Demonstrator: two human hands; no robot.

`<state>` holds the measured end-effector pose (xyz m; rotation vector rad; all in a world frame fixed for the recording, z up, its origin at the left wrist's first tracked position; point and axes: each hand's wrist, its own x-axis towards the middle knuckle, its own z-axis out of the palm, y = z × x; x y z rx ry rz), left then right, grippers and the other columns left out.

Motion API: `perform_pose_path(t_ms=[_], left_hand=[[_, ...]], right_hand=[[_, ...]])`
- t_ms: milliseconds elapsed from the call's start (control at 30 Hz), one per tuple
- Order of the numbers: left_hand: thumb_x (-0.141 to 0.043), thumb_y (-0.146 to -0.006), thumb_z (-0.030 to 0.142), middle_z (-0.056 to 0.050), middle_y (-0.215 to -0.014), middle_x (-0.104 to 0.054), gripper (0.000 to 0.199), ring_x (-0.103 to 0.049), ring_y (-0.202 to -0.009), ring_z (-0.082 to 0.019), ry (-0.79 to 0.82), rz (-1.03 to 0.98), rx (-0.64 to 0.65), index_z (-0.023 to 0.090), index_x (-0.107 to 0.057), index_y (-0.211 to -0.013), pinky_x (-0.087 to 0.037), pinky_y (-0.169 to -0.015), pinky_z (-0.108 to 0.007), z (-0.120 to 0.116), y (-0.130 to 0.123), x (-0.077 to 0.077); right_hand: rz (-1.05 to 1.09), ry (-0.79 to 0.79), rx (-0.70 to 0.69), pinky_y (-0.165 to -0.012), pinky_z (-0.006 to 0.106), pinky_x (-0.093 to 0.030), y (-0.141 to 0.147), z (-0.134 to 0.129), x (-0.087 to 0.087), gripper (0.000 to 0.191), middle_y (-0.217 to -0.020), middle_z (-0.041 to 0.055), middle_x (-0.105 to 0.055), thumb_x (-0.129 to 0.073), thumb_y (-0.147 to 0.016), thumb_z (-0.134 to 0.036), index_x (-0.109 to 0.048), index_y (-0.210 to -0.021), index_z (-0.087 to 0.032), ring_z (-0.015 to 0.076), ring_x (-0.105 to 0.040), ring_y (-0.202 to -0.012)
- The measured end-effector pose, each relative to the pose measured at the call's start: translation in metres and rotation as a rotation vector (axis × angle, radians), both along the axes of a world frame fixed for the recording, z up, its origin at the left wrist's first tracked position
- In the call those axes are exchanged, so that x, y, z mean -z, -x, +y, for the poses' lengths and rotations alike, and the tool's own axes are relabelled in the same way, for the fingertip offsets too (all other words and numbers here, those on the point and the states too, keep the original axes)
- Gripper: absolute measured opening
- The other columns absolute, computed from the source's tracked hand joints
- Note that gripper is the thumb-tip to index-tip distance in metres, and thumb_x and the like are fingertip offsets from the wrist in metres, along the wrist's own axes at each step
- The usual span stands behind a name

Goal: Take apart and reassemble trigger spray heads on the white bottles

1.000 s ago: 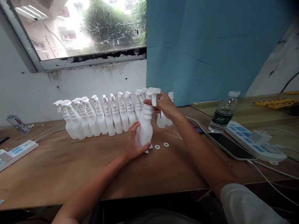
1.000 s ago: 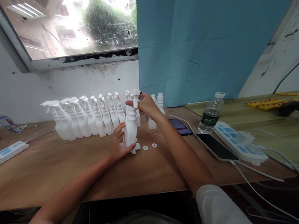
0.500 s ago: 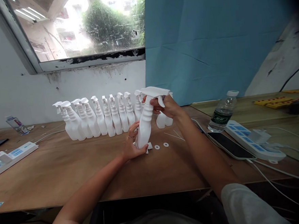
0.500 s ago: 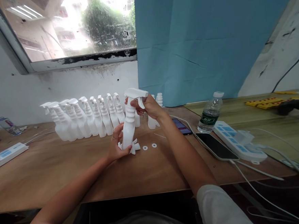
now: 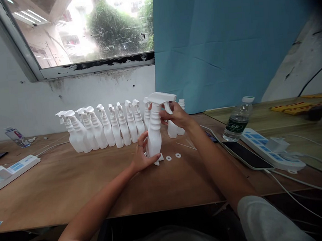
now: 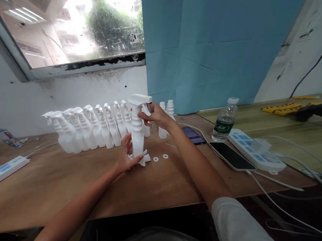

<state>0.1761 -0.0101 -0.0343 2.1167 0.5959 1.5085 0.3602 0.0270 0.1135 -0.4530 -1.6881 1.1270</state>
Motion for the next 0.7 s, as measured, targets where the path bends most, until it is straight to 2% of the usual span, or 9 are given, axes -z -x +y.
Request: perform_pose_path(t_ms=[133,300,400,533,600,700], left_hand=[[-0.076,-0.072,0.041,-0.012,-0.145,-0.033,0.09,-0.035,-0.137,-0.029,-0.018,0.019,-0.04,0.031,-0.022,-0.143,-0.035,-0.112,-0.051,0.002,0.001,0.005],[-0.077,-0.071,0.043,-0.013,-0.145,-0.033,0.089,-0.035,-0.135,-0.03,-0.079,0.058,-0.111,0.03,-0.024,-0.142,-0.038,-0.107,-0.049,0.005,0.003,0.005],[-0.077,-0.071,0.044,-0.013,-0.145,-0.032,0.09,-0.035,-0.135,-0.03,-0.068,0.051,-0.098,0.03,-0.024,-0.142,-0.041,-0.104,-0.047,0.006,0.004,0.006],[-0.075,-0.072,0.044,-0.012,-0.146,-0.031,0.088,-0.034,-0.137,-0.03,-0.035,0.033,-0.077,0.03,-0.024,-0.142,-0.04,-0.105,-0.047,0.006,0.002,0.007],[-0.075,-0.073,0.045,-0.013,-0.148,-0.029,0.086,-0.033,-0.138,-0.03,-0.043,0.024,-0.074,0.03,-0.024,-0.141,-0.039,-0.106,-0.048,0.007,-0.001,0.003],[-0.075,-0.073,0.047,-0.013,-0.149,-0.027,0.086,-0.03,-0.139,-0.031,-0.071,0.015,-0.049,0.031,-0.023,-0.141,-0.038,-0.107,-0.049,0.009,-0.008,-0.007]], right_hand=[[0.054,-0.038,0.059,-0.035,0.02,-0.029,0.004,0.0,-0.001,0.033,-0.061,-0.0031,-0.054,-0.086,-0.057,-0.031,-0.063,-0.075,-0.017,0.0069,-0.041,-0.047],[0.023,-0.042,0.009,-0.038,0.023,-0.035,0.0,-0.007,-0.006,0.031,-0.071,0.002,-0.062,-0.082,-0.062,-0.038,-0.065,-0.077,-0.017,0.0095,-0.046,-0.052],[-0.054,-0.024,0.039,-0.037,0.022,-0.031,-0.003,-0.006,-0.007,0.032,-0.067,-0.0001,-0.059,-0.084,-0.059,-0.036,-0.064,-0.077,-0.017,0.0077,-0.041,-0.049],[0.01,-0.024,0.148,-0.037,0.021,-0.023,-0.003,-0.006,-0.009,0.034,-0.066,0.0001,-0.059,-0.086,-0.057,-0.033,-0.065,-0.077,-0.016,0.0057,-0.036,-0.047],[0.043,-0.062,0.122,-0.039,0.022,-0.024,-0.004,-0.011,-0.012,0.034,-0.074,0.0029,-0.064,-0.084,-0.061,-0.038,-0.066,-0.08,-0.017,0.0063,-0.036,-0.049],[0.046,-0.118,0.061,-0.039,0.023,-0.024,-0.009,-0.022,-0.018,0.035,-0.084,0.0044,-0.068,-0.077,-0.068,-0.046,-0.067,-0.088,-0.019,0.0048,-0.028,-0.045]])
